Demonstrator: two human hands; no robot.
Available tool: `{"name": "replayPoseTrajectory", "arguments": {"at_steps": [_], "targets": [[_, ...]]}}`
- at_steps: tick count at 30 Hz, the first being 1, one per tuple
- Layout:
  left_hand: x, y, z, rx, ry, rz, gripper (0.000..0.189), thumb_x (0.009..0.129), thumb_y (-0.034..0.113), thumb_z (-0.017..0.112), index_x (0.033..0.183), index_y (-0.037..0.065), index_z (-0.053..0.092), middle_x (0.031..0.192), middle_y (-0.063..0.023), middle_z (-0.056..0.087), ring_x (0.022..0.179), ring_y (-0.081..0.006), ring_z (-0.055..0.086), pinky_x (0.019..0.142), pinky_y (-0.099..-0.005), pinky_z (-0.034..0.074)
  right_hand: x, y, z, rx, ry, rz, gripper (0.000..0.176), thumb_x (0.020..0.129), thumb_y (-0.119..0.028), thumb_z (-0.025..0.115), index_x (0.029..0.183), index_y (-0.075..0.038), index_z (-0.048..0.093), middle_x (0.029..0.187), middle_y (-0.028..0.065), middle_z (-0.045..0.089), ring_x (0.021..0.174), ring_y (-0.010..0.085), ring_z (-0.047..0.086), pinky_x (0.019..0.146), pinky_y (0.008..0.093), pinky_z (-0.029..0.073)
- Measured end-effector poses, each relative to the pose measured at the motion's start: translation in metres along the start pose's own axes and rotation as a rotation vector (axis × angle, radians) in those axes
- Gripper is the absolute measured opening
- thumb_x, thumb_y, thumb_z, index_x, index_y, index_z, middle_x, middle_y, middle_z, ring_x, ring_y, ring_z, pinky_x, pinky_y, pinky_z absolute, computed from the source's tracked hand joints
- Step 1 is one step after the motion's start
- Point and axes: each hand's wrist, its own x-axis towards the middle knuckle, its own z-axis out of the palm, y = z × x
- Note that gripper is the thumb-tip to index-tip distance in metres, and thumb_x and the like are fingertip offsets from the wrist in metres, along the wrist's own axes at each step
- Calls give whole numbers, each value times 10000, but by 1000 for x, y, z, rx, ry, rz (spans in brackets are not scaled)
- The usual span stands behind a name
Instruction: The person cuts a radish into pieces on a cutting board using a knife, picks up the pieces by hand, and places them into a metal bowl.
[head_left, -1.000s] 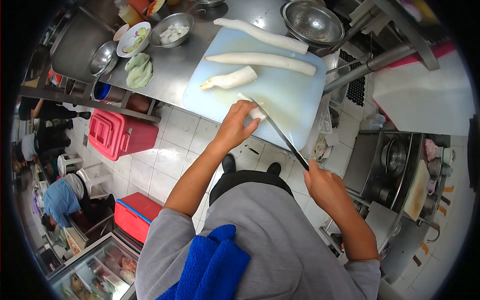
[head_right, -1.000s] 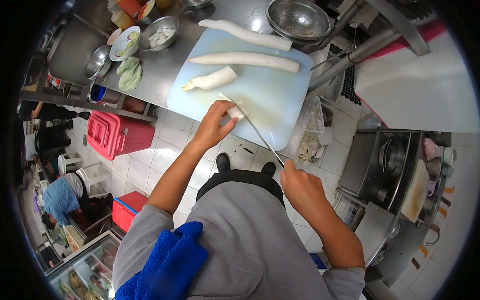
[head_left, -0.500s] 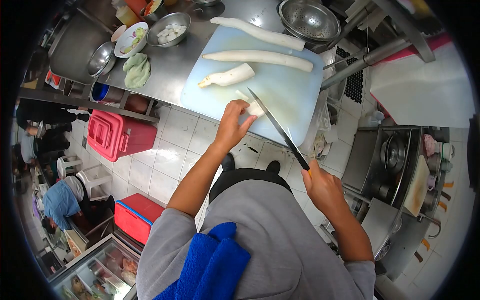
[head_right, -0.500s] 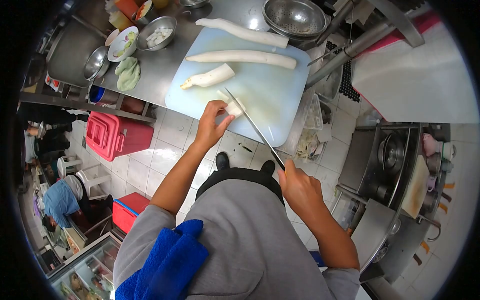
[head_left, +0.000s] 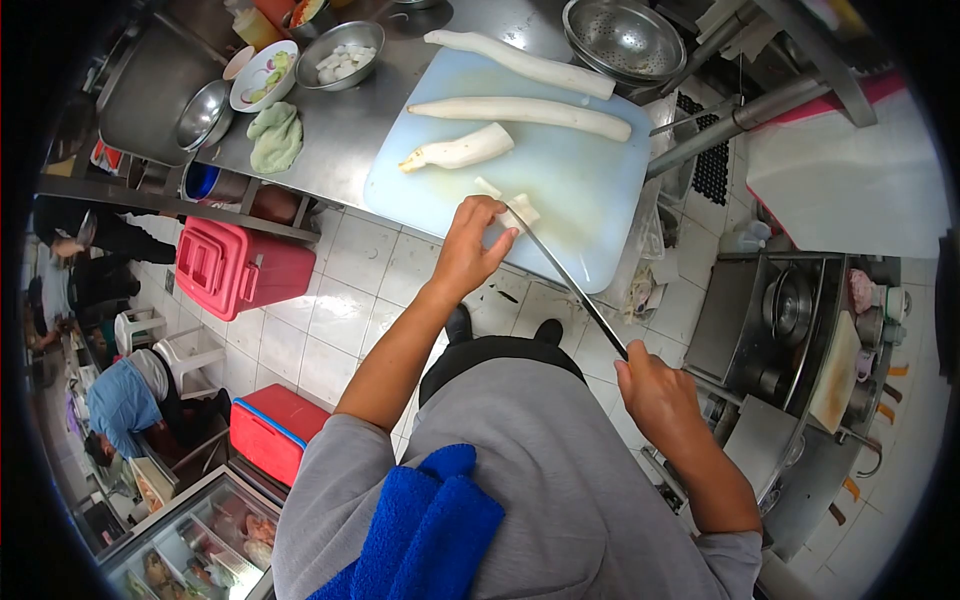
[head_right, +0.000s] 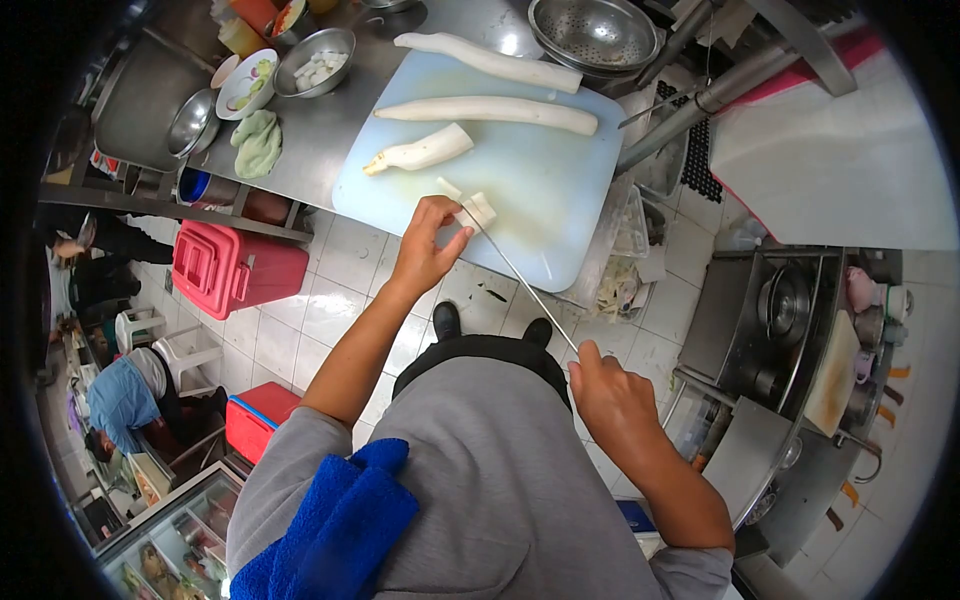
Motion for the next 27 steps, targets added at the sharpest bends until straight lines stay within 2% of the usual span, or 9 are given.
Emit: {"name": "replayPoseTrajectory", "arguments": {"at_steps": [4, 9, 12, 16, 19, 21, 22, 24, 27], "targets": [[-1, -6, 1, 41, 16, 63, 324, 834, 54, 729, 1116, 12, 575, 1106, -138, 558, 981, -272, 563, 843, -343, 518, 2, 2, 3, -33, -30, -20, 219, 995, -247, 544, 957, -43, 474, 692, 177, 622, 574, 389, 640, 521, 471, 521], [0, -4, 3, 20, 20, 17, 349, 808, 71, 746, 1117, 29, 588, 1108, -137, 566, 1007, -304, 539, 852, -375, 489, 25, 1, 10, 56, -59, -31, 213, 1003, -229, 515, 970, -25, 462, 694, 210, 631, 632, 435, 638, 579, 526, 513], [-1, -4, 4, 38, 14, -12, 374, 800, 75, 754, 1127, 24, 579, 1122, -149, 558, 1004, -308, 538, 856, -376, 496, 44, 11, 34, 169, -82, -25, 216, 996, -235, 525, 984, -29, 462, 698, 219, 638, 662, 450, 635, 598, 535, 501], [-1, -10, 10, -37, 66, 3, 421, 792, 78, 762, 1153, 19, 553, 1140, -168, 545, 1028, -326, 537, 864, -385, 501, 41, 22, 23, 186, -127, 31, 220, 982, -248, 548, 1019, -43, 474, 706, 209, 641, 691, 447, 638, 617, 532, 490], [-1, 1, 18, -20, 118, 29, 532, 781, 82, 776, 1240, 8, 517, 1193, -193, 536, 1064, -351, 534, 907, -403, 487, 28, 33, 12, 351, -13, 57, 231, 970, -265, 573, 1032, -57, 493, 711, 199, 639, 706, 436, 639, 628, 532, 480], [3, 16, 23, 273, 137, 154, 636, 767, 74, 781, 1322, -6, 479, 1245, -207, 530, 1088, -379, 526, 939, -429, 464, 30, 41, 4, 368, 78, 141, 238, 957, -268, 600, 1018, -56, 511, 742, 188, 652, 709, 425, 639, 627, 523, 482], [4, 14, 26, 275, 135, 159, 636, 767, 74, 781, 1322, -6, 479, 1245, -207, 530, 1088, -379, 526, 939, -429, 464, 34, 47, 6, 372, 82, 141, 238, 957, -268, 600, 1018, -56, 511, 742, 188, 652, 709, 425, 639, 627, 523, 482], [8, 3, 34, 354, 76, 179, 685, 764, 65, 778, 1365, -16, 460, 1256, -207, 540, 1089, -384, 524, 955, -445, 448, 48, 61, 16, 220, 251, 15, 242, 945, -271, 621, 982, -57, 515, 763, 182, 658, 722, 418, 640, 632, 515, 484], [11, -10, 32, 357, 7, 162, 664, 762, 42, 767, 1356, -8, 474, 1224, -198, 559, 1085, -378, 524, 944, -436, 448, 74, 76, 36, 186, 333, -38, 273, 891, -254, 678, 1069, -83, 561, 896, 141, 680, 828, 370, 661, 694, 470, 514]]}}
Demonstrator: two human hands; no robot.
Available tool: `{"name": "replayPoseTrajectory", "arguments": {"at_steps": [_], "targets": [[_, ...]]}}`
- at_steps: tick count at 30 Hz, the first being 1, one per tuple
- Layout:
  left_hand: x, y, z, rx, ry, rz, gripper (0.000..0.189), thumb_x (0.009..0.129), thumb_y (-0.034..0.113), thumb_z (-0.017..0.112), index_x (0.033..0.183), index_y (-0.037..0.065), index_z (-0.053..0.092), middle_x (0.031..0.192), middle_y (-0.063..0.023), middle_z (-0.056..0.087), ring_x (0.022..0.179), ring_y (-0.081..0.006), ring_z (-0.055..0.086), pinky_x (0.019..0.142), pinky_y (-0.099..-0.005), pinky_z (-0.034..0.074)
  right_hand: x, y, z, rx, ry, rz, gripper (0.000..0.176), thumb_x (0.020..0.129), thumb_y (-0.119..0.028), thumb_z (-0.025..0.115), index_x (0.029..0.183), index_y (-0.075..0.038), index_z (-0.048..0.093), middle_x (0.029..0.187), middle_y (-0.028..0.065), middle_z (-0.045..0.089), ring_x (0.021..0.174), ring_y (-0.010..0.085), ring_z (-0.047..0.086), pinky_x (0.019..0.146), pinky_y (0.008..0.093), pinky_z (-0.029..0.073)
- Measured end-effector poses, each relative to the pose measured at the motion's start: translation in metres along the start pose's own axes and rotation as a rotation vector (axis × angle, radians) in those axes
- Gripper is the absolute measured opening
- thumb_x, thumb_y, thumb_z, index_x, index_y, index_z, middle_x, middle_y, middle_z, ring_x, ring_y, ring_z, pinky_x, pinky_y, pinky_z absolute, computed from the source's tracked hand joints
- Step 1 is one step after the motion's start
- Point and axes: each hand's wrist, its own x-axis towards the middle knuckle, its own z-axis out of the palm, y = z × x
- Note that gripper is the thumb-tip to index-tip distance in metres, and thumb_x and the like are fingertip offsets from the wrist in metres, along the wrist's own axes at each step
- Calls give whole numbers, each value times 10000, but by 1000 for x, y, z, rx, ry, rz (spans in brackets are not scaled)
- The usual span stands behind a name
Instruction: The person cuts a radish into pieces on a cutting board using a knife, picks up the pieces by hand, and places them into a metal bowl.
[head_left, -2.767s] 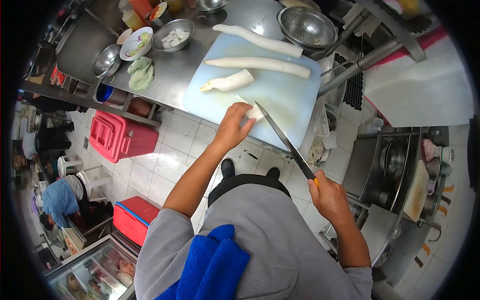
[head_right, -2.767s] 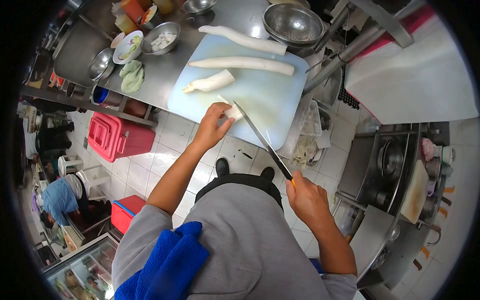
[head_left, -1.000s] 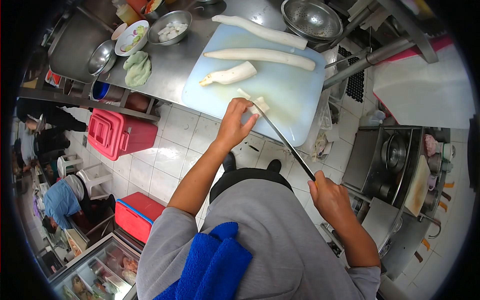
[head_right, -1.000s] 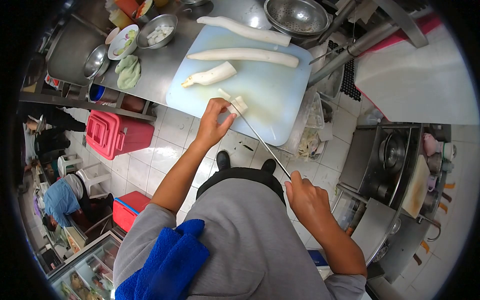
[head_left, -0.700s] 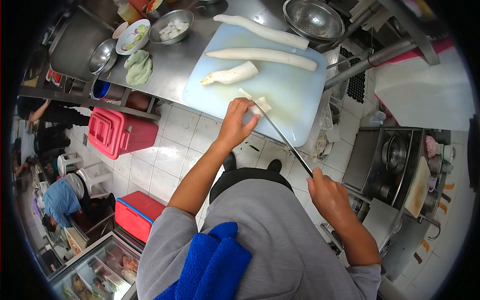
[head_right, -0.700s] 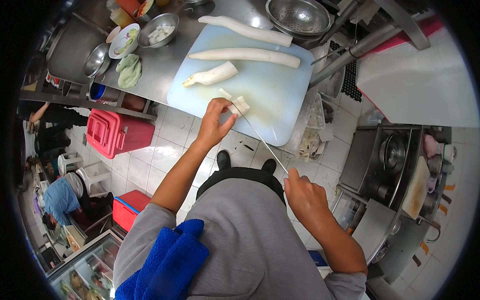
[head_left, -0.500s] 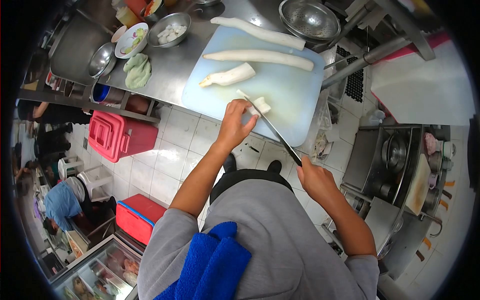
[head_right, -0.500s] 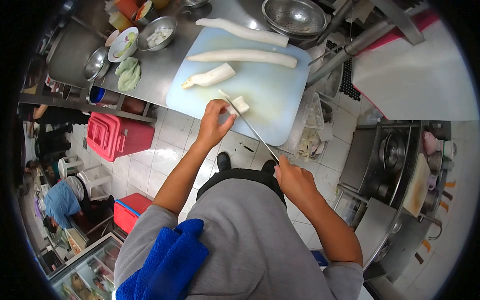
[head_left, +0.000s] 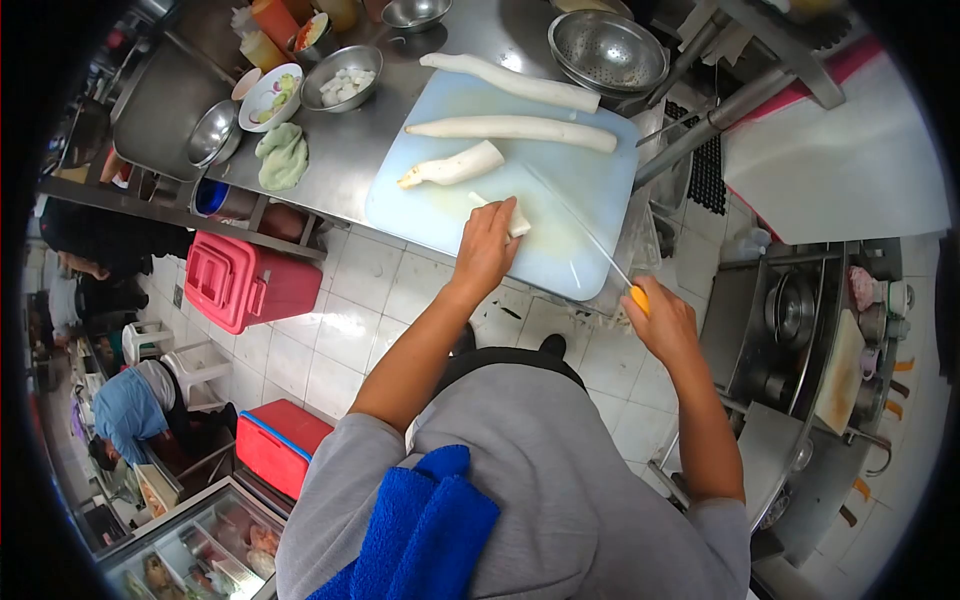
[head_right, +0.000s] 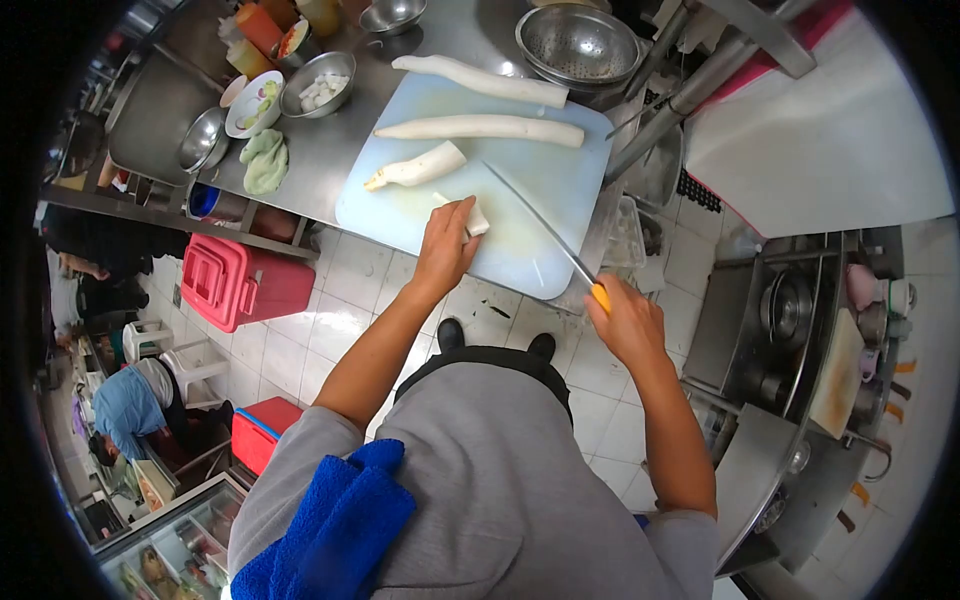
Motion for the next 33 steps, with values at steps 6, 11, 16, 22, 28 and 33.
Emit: {"name": "replayPoseTrajectory", "arguments": {"at_steps": [6, 11, 16, 22, 28, 33], "targets": [[1, 7, -25, -296, -36, -311, 554, 858, 98, 725, 1344, -7, 479, 1138, -156, 609, 997, -323, 610, 858, -377, 498, 31, 6, 29, 99, 36, -179, 436, 824, -184, 732, 1225, -114, 578, 1080, 107, 652, 961, 333, 656, 783, 424, 532], [-1, 27, -53, -969, -92, -846, 470, 930, 136, 666, 1347, 10, 489, 1138, -105, 617, 951, -214, 638, 826, -323, 528, 11, 6, 17, 162, 35, -260, 463, 821, -143, 733, 1257, -118, 575, 1085, 110, 645, 966, 332, 654, 804, 409, 536], [-18, 25, -70, -1308, -40, -1016, 470, 945, 123, 637, 1376, 25, 478, 1169, -90, 614, 970, -176, 629, 842, -313, 536, 0, 35, -3, 163, -149, -159, 452, 816, -110, 736, 1243, -110, 588, 1076, 118, 645, 1015, 323, 632, 842, 396, 519], [-32, 28, -68, -1482, -114, -838, 513, 948, 107, 619, 1423, 48, 436, 1248, -97, 594, 1030, -179, 607, 876, -321, 524, 69, 25, 24, 164, -31, -428, 485, 791, -97, 752, 1246, -101, 585, 1151, 110, 617, 1051, 315, 603, 847, 407, 514], [-41, 47, -67, -1629, -148, -781, 518, 948, 91, 585, 1438, 60, 421, 1325, -108, 568, 1057, -194, 600, 895, -340, 517, 71, -18, 22, 298, 96, -549, 553, 792, -134, 770, 1301, -111, 553, 1251, 120, 575, 1102, 331, 591, 906, 406, 512], [-49, 56, -61, -1720, -150, -767, 510, 955, 93, 589, 1438, 53, 427, 1276, -100, 585, 1126, -208, 595, 928, -353, 510, 68, -87, 11, 412, -177, -667, 578, 792, -180, 782, 1312, -90, 546, 1333, 116, 519, 1104, 328, 601, 910, 411, 514]]}}
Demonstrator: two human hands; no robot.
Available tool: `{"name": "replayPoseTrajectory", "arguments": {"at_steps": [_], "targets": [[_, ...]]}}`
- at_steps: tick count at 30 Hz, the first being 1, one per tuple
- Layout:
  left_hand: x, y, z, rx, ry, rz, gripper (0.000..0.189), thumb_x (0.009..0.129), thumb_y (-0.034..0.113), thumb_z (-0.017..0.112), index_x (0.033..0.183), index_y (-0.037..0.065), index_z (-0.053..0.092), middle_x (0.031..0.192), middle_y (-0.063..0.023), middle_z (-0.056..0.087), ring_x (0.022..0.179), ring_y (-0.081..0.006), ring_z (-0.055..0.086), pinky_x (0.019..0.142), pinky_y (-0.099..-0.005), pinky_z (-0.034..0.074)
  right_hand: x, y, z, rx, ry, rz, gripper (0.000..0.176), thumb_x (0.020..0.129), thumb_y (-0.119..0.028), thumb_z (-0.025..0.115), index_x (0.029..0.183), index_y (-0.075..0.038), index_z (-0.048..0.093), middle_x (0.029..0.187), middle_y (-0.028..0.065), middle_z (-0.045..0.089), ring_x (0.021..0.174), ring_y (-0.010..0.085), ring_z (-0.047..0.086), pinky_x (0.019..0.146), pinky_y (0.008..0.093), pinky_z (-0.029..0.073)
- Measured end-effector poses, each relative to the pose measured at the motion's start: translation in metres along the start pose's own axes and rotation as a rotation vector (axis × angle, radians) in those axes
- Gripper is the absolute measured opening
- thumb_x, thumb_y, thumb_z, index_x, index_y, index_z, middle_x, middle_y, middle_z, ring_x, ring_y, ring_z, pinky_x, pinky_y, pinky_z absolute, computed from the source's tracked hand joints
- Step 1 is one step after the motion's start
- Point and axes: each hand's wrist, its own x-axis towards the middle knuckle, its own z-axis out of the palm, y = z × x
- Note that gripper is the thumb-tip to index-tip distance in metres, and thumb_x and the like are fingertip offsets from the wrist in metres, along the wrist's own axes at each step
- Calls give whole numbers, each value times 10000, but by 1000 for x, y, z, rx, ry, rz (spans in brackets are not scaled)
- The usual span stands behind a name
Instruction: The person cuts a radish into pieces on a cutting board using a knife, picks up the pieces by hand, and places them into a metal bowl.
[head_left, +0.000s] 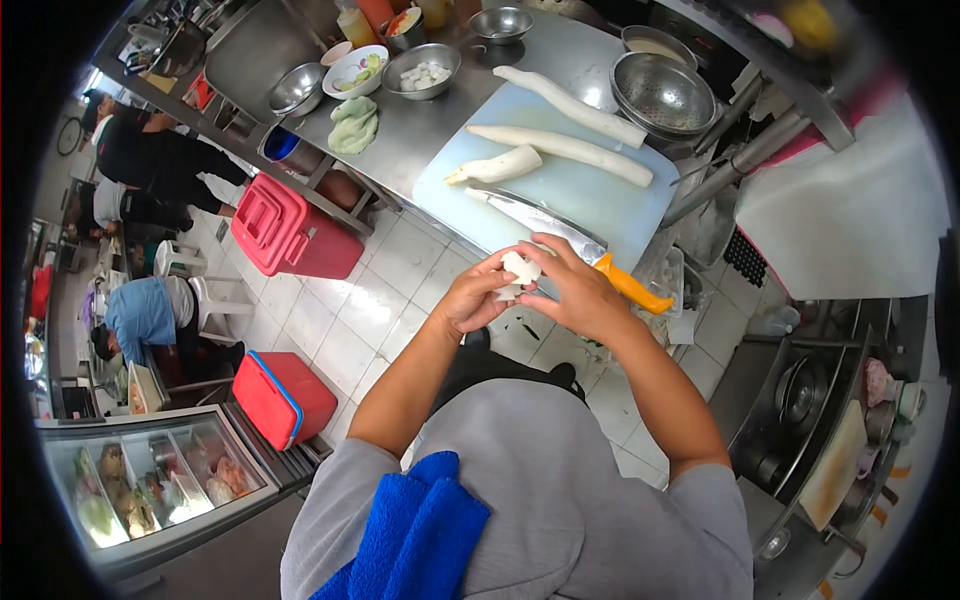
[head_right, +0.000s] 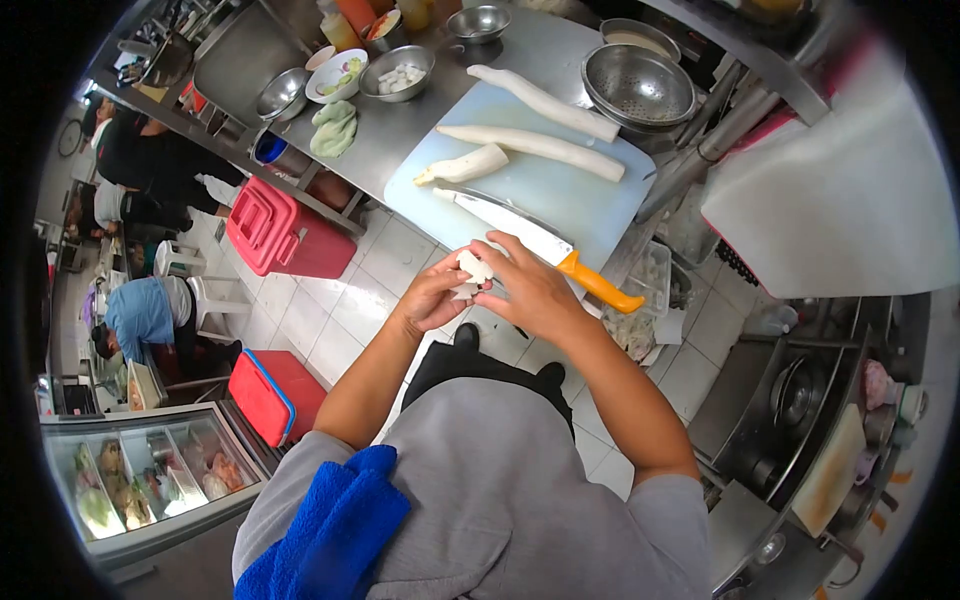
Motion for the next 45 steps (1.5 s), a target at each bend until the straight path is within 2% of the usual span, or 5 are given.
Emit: {"name": "replayPoseTrajectory", "arguments": {"at_steps": [8, 14, 20, 33, 45], "targets": [[4, 16, -44, -129, 96, 39, 362, 964, 101, 580, 1315, 87, 494, 1220, -80, 606, 1157, -205, 589, 973, -372, 491, 45, 2, 55, -121, 117, -26, 443, 767, -79, 747, 1149, -51, 524, 1150, 111, 559, 960, 321, 625, 764, 380, 543], [-1, 80, -89, -193, 234, 103, 301, 974, 127, 575, 1263, 93, 500, 1209, -106, 609, 1091, -250, 634, 940, -389, 533, 104, 10, 113, 783, 413, 497, 363, 876, -58, 676, 1165, -37, 456, 1119, 90, 591, 958, 176, 630, 754, 325, 536], [-14, 155, -124, -153, 350, 137, 298, 959, 96, 523, 1254, 59, 500, 1210, -157, 587, 1108, -303, 627, 938, -436, 538, 170, -4, 151, 874, 419, 469, 379, 944, -143, 627, 1258, -23, 451, 1132, 99, 602, 924, 159, 623, 709, 280, 509], [139, 334, -135, 26, 481, 329, 417, 963, 231, 572, 1347, 117, 459, 1289, -109, 502, 1271, -345, 477, 1033, -568, 415, 369, 10, 89, 745, 559, 625, 640, 923, -267, 679, 1434, 3, 401, 1378, 177, 518, 1273, 256, 513, 1041, 404, 426], [-74, 188, -257, 172, 845, 126, 310, 977, 310, 562, 1185, 82, 595, 1170, -77, 637, 1070, -217, 614, 913, -376, 486, 56, 22, 53, 332, 451, 764, 226, 966, -142, 613, 1140, -3, 646, 1039, 78, 707, 916, 160, 670, 809, 285, 534]]}}
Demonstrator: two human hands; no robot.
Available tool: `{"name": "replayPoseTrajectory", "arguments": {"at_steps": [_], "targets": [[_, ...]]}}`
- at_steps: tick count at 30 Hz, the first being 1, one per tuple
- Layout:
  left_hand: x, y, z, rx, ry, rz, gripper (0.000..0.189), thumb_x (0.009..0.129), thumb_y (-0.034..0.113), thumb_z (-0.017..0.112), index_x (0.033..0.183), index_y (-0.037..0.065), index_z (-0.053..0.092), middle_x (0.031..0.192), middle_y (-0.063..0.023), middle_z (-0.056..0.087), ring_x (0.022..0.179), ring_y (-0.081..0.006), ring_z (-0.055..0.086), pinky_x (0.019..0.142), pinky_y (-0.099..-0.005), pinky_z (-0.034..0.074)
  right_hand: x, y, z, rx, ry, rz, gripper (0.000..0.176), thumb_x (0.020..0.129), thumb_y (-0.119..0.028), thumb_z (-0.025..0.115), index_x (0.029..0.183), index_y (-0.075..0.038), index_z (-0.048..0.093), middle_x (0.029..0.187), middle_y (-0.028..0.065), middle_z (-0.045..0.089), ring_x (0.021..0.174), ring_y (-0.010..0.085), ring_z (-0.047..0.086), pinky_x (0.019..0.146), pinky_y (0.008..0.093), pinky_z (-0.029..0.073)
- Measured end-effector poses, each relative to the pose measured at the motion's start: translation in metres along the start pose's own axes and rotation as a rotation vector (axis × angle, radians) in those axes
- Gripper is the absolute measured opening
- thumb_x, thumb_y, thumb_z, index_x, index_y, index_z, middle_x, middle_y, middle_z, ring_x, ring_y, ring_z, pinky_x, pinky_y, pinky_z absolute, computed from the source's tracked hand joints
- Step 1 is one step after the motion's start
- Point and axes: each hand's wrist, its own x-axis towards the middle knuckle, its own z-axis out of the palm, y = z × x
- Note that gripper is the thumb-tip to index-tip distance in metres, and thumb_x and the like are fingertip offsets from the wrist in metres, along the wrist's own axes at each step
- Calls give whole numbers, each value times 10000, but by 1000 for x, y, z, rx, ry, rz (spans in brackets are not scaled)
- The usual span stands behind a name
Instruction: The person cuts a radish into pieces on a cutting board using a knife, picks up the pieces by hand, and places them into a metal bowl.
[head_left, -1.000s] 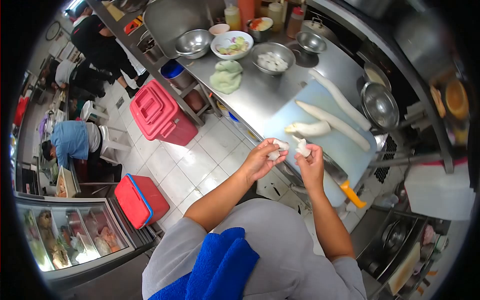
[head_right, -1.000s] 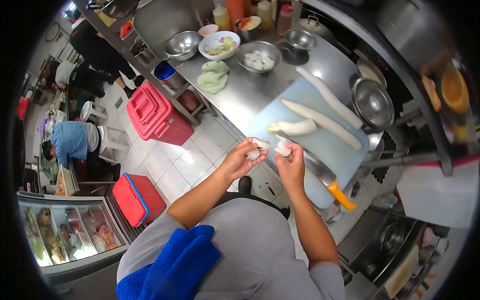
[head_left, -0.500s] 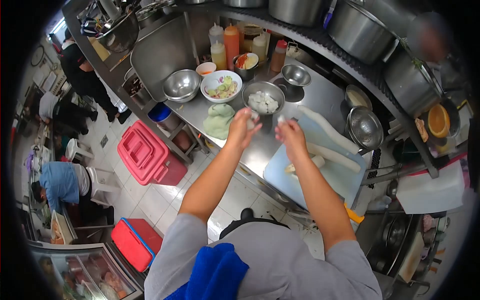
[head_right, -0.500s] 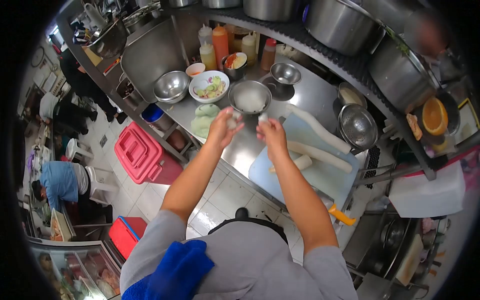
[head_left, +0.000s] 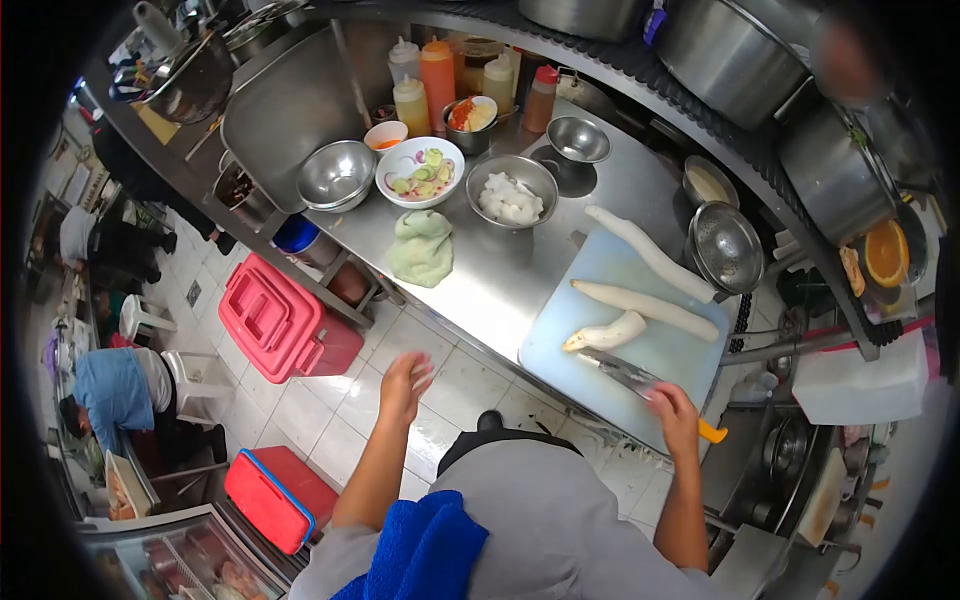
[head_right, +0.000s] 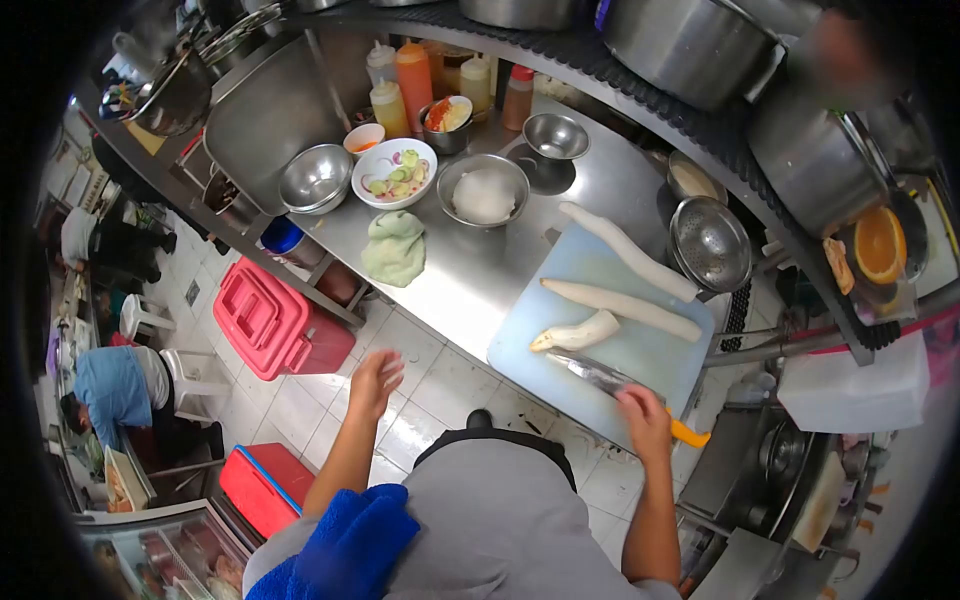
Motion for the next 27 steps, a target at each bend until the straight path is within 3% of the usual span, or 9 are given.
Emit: {"name": "replayPoseTrajectory", "arguments": {"at_steps": [3, 5, 9, 15, 20, 21, 24, 26, 27], "targets": [[-19, -13, -1, 91, 37, -42, 301, 978, 309, 565, 1170, 81, 602, 1167, -71, 642, 1056, -199, 614, 905, -362, 484, -28, 20, -44, -310, 194, -6, 226, 906, -118, 659, 1113, -25, 662, 1092, 110, 688, 980, 225, 669, 846, 338, 529], [-29, -16, 15, 121, 12, -28, 291, 981, 304, 566, 1162, 79, 606, 1166, -69, 644, 1048, -190, 614, 900, -352, 483, -30, 35, -57, -778, 242, -311, 329, 808, -91, 729, 1125, -41, 655, 1196, 149, 641, 1072, 309, 636, 912, 403, 505], [-27, 6, 77, 125, -270, 122, 248, 1003, 264, 554, 1140, 66, 617, 1128, -60, 656, 1012, -164, 618, 876, -314, 479, -17, 62, -64, -805, 86, -321, 458, 732, -84, 775, 1166, -60, 632, 1252, 167, 602, 1137, 356, 582, 921, 454, 481], [-61, 5, 136, 274, -377, 342, 241, 1006, 236, 552, 1132, 47, 632, 1116, -45, 665, 987, -135, 627, 866, -291, 478, -5, 60, -80, -869, 77, -232, 593, 700, -114, 813, 1245, -88, 581, 1131, 143, 623, 1023, 350, 601, 822, 486, 475], [-73, -57, 138, 539, -331, 548, 164, 974, 141, 596, 1081, 34, 659, 1069, -64, 666, 901, -176, 656, 787, -284, 512, -15, 66, -109, -775, -105, -522, 514, 783, -173, 754, 1249, -79, 557, 1073, 150, 632, 983, 344, 623, 825, 442, 492], [-87, -60, 144, 555, -373, 529, 164, 974, 141, 596, 1081, 34, 659, 1069, -64, 666, 901, -176, 656, 787, -284, 512, -32, 44, -110, -669, -159, -358, 380, 849, -190, 671, 1193, -58, 581, 1003, 167, 639, 959, 346, 622, 831, 414, 494], [-124, -56, 161, 818, -275, 714, 164, 962, 111, 606, 1094, 28, 653, 1076, -99, 659, 902, -197, 658, 787, -301, 527, -65, 40, -131, -536, -270, -330, 304, 902, -184, 599, 1178, -56, 580, 937, 139, 639, 815, 278, 642, 726, 380, 521], [-132, -64, 169, 863, -285, 826, 164, 951, 82, 612, 1096, 15, 647, 1091, -122, 652, 917, -220, 661, 774, -314, 538, -86, 40, -145, -118, -486, 335, 291, 932, -176, 565, 1196, -52, 563, 870, 85, 616, 680, 165, 612, 579, 312, 511], [-136, -67, 177, 875, -291, 828, 164, 951, 82, 612, 1096, 15, 647, 1091, -122, 652, 917, -220, 661, 774, -314, 538, -93, 52, -151, -105, -483, 336, 291, 932, -176, 565, 1196, -52, 563, 870, 85, 616, 680, 165, 612, 579, 312, 511]]}}
